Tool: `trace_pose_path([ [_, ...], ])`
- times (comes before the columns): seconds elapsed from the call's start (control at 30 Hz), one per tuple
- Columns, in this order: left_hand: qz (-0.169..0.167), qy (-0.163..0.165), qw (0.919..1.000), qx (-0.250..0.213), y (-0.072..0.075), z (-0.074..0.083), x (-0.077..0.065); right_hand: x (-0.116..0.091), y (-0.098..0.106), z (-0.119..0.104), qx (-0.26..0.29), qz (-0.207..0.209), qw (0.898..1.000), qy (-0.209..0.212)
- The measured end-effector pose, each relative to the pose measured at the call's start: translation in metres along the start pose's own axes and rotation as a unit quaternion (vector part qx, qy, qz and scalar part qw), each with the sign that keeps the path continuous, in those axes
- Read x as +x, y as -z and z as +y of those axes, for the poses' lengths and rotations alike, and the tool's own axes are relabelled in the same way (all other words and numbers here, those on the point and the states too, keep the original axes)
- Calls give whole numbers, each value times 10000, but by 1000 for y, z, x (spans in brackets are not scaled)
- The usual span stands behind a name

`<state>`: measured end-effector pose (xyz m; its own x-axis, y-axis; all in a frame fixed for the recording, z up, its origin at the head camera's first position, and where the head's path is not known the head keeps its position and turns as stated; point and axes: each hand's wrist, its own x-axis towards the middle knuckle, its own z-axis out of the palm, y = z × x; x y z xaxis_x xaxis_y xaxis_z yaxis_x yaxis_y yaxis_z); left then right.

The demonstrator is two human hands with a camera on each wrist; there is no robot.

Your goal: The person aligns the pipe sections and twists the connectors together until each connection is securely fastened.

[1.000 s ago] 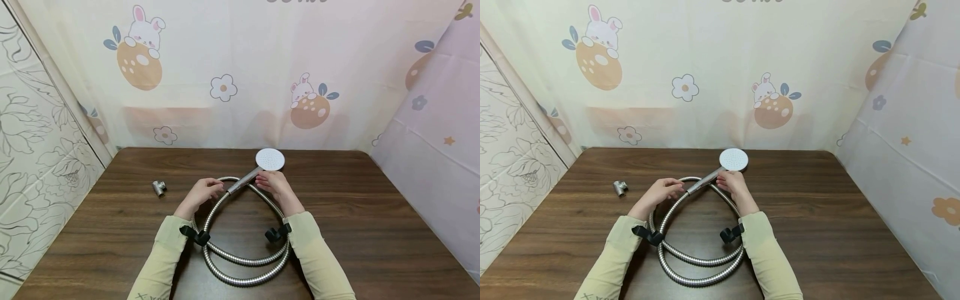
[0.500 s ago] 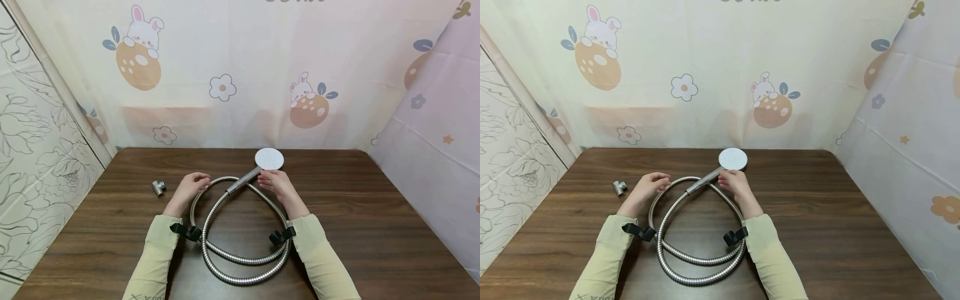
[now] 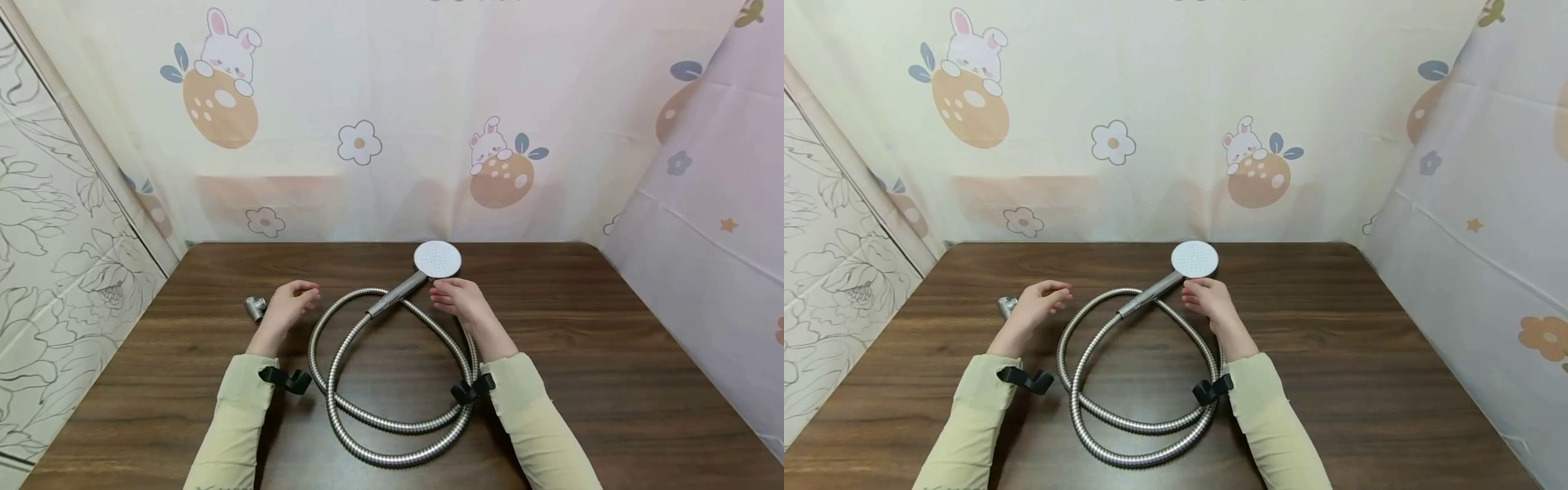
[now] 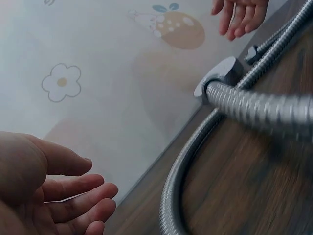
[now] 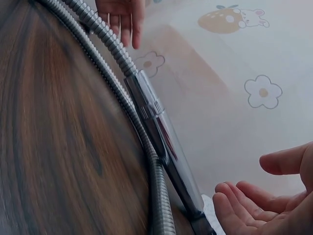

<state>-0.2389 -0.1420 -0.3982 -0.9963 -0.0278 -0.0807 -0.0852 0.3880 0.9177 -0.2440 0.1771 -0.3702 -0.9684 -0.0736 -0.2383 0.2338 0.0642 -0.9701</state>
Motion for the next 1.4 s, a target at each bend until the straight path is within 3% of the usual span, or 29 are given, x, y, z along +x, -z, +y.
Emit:
trace_pose_path([
  [0.3, 325, -36, 9993, 174, 11, -8, -2, 1, 16, 3, -380, 173, 9991, -38],
  [0.77, 1022, -310, 9883, 1091, 25, -17, -4, 11, 30, 10, -1105, 779, 9908, 1],
  [1.17, 1185, -258, 9841, 1298, 34, -19, -7, 15, 36, 9, -1590, 764, 9843, -25],
  [1.4, 1307, -310, 9810, 1402, 40, -22, -7, 20, 40, 9, -2065, 692, 9754, -333],
])
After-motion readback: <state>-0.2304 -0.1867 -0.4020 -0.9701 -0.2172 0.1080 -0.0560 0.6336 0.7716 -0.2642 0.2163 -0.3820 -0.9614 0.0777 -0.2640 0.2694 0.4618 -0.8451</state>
